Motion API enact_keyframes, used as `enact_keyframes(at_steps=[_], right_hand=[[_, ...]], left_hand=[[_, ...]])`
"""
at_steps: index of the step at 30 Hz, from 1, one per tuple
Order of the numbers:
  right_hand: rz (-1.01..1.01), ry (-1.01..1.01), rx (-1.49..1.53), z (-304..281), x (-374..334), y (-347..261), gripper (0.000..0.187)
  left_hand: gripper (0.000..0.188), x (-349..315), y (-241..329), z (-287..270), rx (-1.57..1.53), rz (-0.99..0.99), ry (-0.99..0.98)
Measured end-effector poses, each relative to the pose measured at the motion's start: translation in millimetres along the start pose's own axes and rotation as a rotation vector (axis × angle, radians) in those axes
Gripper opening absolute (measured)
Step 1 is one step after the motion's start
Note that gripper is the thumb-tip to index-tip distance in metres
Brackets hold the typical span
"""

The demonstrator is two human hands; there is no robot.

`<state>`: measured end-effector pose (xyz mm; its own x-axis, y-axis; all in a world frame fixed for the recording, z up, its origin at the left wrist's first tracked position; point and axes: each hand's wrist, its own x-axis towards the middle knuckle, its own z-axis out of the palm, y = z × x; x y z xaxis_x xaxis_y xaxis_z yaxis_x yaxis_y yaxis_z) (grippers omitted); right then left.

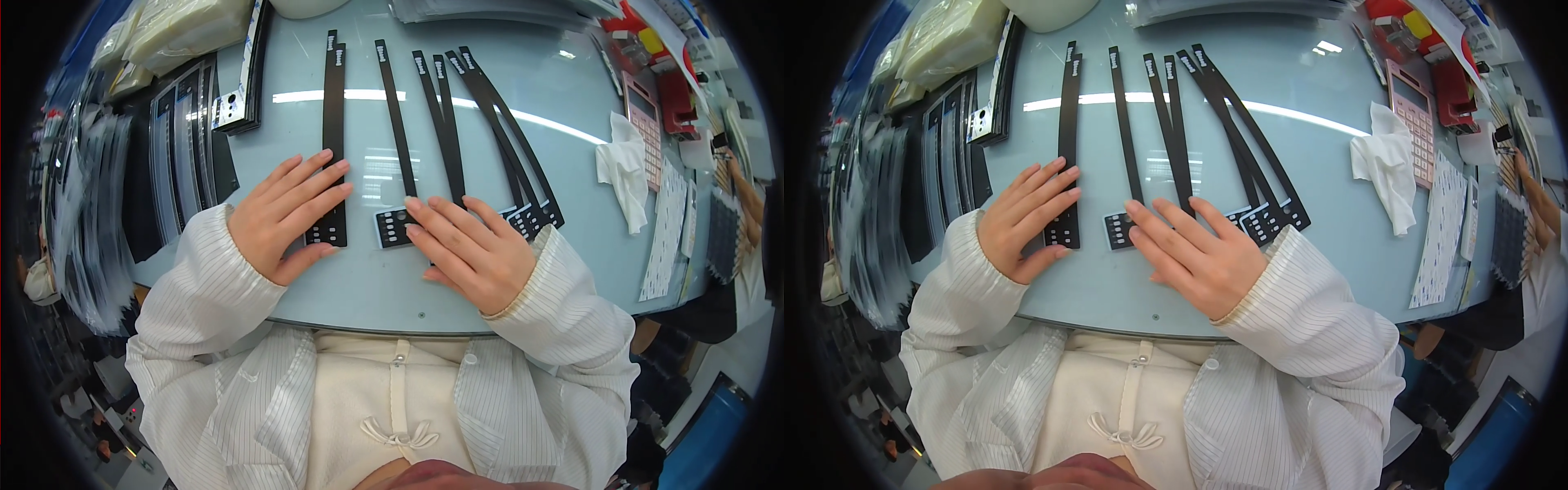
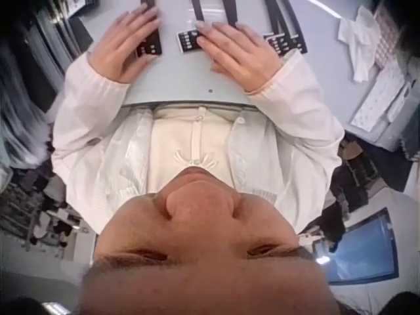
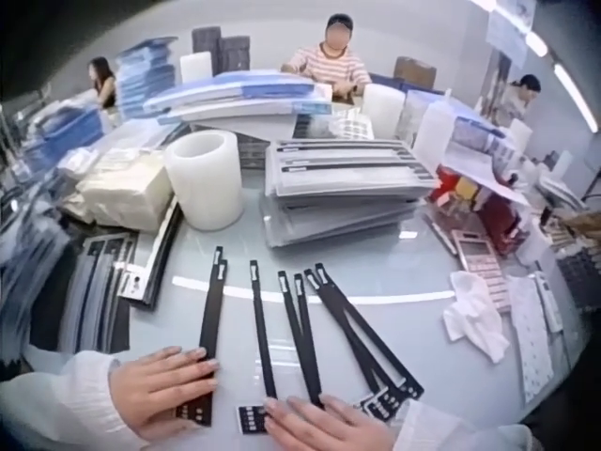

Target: Assembling small black plastic components by cleaning them with a cloth and applying adhesive labels.

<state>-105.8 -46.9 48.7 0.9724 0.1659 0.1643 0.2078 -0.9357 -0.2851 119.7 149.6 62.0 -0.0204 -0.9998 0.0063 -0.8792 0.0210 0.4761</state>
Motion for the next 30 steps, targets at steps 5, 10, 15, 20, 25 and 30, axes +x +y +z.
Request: enact_keyframes(at_steps=[5,10,15,20,25,30], right_hand=[[0.229,0.325,0.023,-14,-15,34,0.074],[0.414,0.080,-0.062,-23,-47,40,0.085],[0.417,-0.008,-0.177,-10,-61,27,0.072],[0.510,0.045,-0.249,-4,-64,4,0.061],[0.520,0.038,-0.285,-10,-57,0,0.064],[0.346,0.151,-0.083,-29,-34,-2,0.070]], left_hand=[[0.059,-5,-3,14,0.010,0.060,-0.008],[0.059,4,-5,18,-0.102,0.101,0.010],[0.059,12,2,22,-0.189,0.135,-0.005],[0.059,14,6,26,-0.191,0.113,0.024],[0.066,8,1,11,-0.164,0.133,0.111],[0.072,-15,-13,-1,-0.144,0.001,0.127]])
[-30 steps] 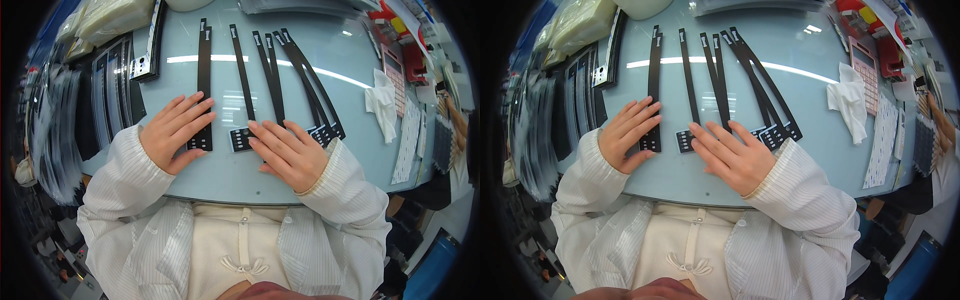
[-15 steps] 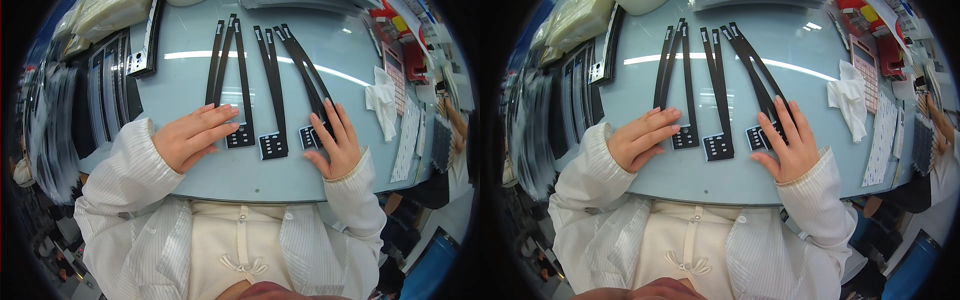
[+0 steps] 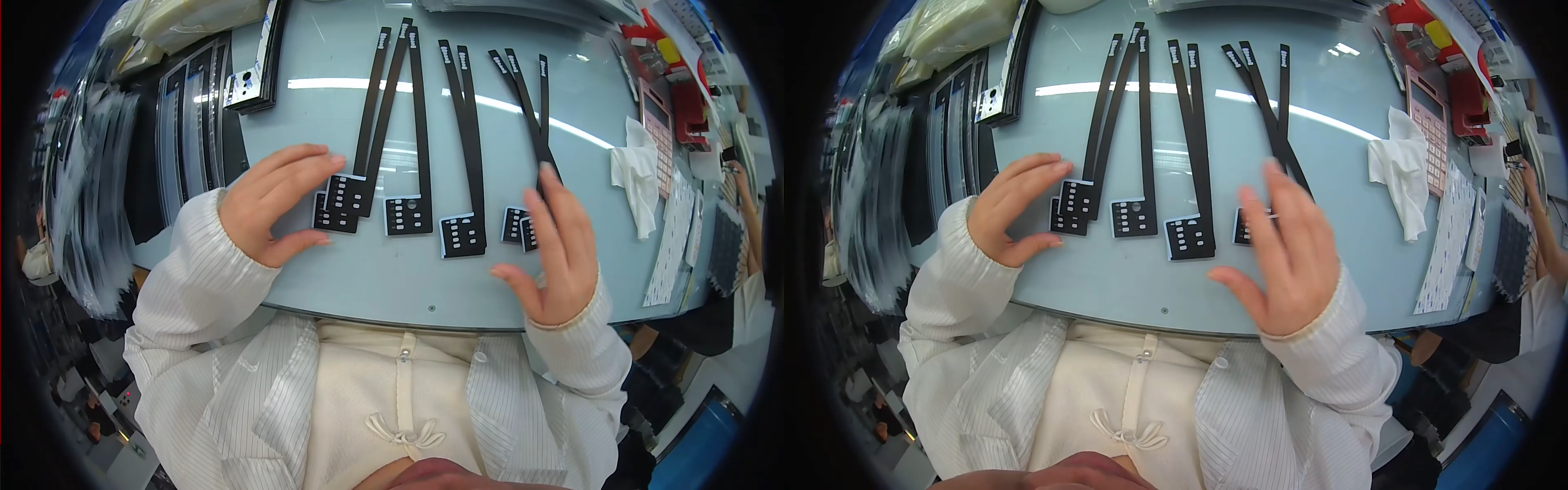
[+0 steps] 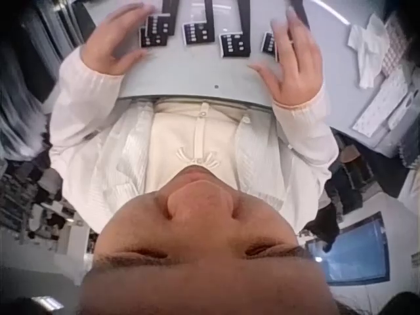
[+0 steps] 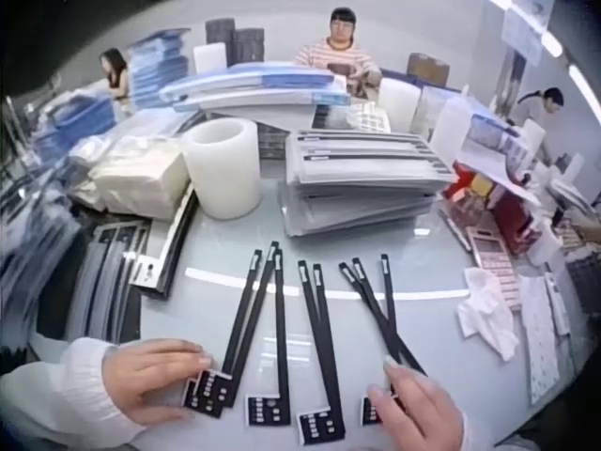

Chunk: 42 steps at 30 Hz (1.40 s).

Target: Assembling small black plastic components by cleaning them with a cloth and applying adhesive labels.

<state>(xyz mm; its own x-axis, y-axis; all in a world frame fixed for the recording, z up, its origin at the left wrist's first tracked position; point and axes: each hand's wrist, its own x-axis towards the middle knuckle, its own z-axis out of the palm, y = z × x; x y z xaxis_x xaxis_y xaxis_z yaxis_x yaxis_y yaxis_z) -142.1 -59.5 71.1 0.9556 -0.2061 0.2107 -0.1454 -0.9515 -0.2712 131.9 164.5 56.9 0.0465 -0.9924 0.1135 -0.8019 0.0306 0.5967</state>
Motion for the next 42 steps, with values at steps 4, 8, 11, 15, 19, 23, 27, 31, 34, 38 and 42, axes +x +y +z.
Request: enact_keyframes(at_steps=[4,8,11,15,19,23,27,31,34,38,42], right_hand=[[-0.272,-0.159,0.165,18,44,-25,0.067],[-0.314,-0.287,0.120,44,50,-37,0.067],[-0.272,-0.314,0.125,37,43,-34,0.064],[-0.318,-0.295,0.077,36,41,-33,0.060],[-0.384,-0.228,0.123,31,55,-37,0.056],[-0.470,-0.251,0.206,42,74,-48,0.057],[-0.548,-0.420,0.141,63,81,-57,0.069],[-0.499,-0.441,0.106,58,73,-50,0.073],[-0.516,-0.440,0.069,58,68,-47,0.072],[-0.521,-0.429,0.068,56,68,-49,0.073],[-0.481,-0.426,0.104,60,63,-54,0.076]], left_hand=[[0.071,-8,0,12,0.030,0.001,0.081],[0.059,-5,12,23,-0.017,-0.029,0.222],[0.059,-5,13,25,0.006,-0.035,0.216],[0.060,-6,10,25,0.000,-0.002,0.246],[0.060,-6,3,13,0.052,0.094,0.268],[0.058,-26,-18,-9,0.125,0.088,0.291],[0.051,-51,-30,-11,0.143,-0.002,0.205],[0.052,-57,-19,0,0.167,-0.010,0.205],[0.050,-50,-9,2,0.204,0.024,0.158],[0.047,-50,-9,6,0.214,0.010,0.150],[0.043,-41,-6,12,0.245,-0.005,0.205]])
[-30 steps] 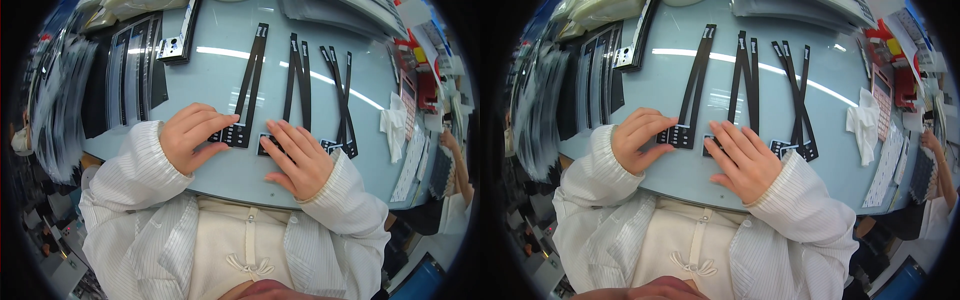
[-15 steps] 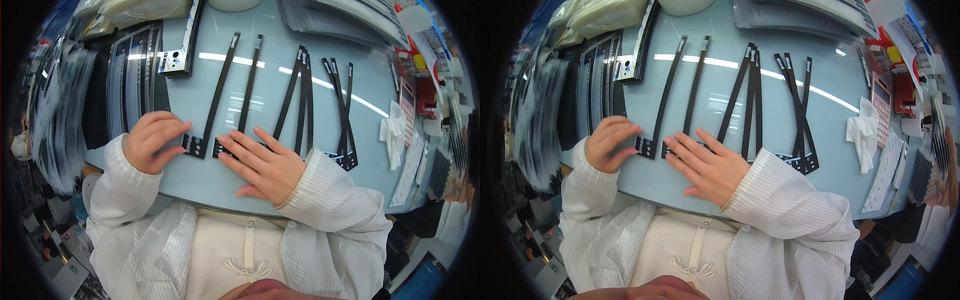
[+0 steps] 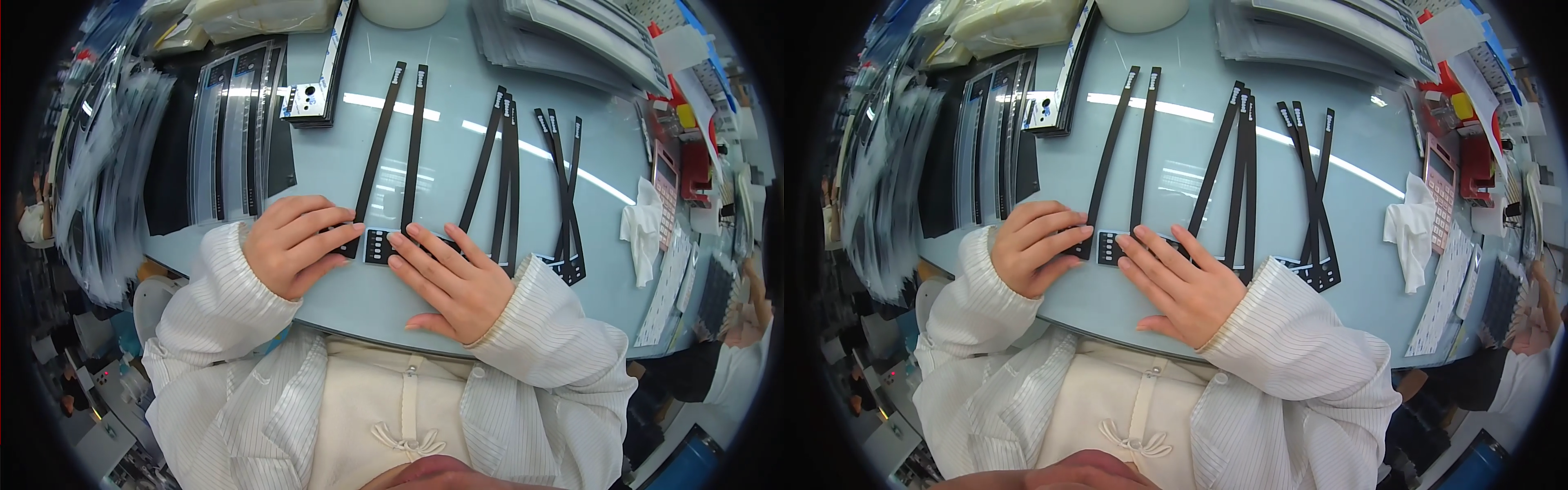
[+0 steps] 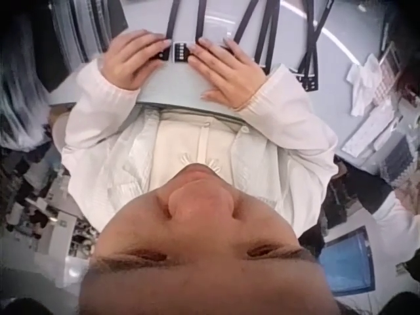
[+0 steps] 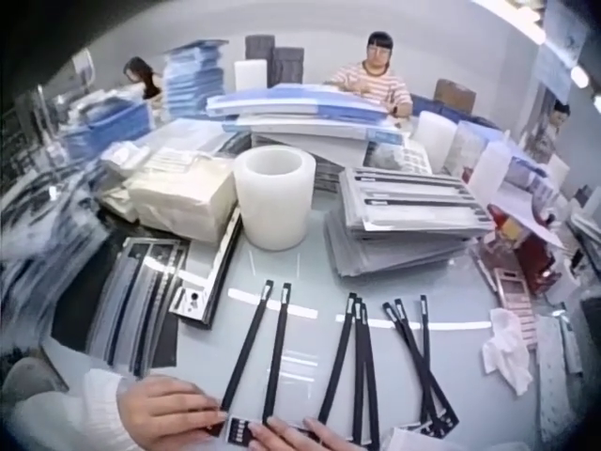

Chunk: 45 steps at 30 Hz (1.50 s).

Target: Assembling small black plastic components by cleaning them with a cloth and applying adhesive labels.

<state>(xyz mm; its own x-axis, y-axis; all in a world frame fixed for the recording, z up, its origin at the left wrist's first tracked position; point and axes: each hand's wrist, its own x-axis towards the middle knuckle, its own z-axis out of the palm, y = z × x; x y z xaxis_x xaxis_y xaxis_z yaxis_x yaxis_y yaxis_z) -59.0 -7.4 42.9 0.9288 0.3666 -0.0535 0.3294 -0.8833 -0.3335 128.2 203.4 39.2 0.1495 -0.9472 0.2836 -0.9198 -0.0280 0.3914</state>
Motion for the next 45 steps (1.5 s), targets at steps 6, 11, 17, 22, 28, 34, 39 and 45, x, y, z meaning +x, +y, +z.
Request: enact_keyframes(at_steps=[6,11,17,22,28,34,39,45], right_hand=[[0.010,0.021,-0.016,3,0,-3,0.080],[0.004,0.041,-0.019,-3,-6,-5,0.078],[-0.062,0.404,-0.191,-38,-35,9,0.036],[0.084,0.621,-0.168,-46,-64,31,0.017],[0.314,0.728,-0.268,-48,-95,48,0.020],[0.505,0.748,-0.434,-58,-135,54,0.033],[1.007,0.931,-0.498,-42,-221,79,0.022],[1.411,0.619,-0.769,22,-346,72,0.034]], left_hand=[[0.042,3,4,3,-0.019,-0.027,0.035],[0.043,7,7,-2,0.024,0.011,0.063],[0.031,23,4,-13,0.044,0.136,0.146],[0.021,53,19,-13,0.022,0.247,0.135],[0.020,78,31,3,-0.072,0.344,0.129],[0.017,79,23,16,-0.176,0.281,0.162],[0.017,78,26,14,-0.249,0.172,0.163],[0.016,80,25,13,-0.236,0.145,0.201]])
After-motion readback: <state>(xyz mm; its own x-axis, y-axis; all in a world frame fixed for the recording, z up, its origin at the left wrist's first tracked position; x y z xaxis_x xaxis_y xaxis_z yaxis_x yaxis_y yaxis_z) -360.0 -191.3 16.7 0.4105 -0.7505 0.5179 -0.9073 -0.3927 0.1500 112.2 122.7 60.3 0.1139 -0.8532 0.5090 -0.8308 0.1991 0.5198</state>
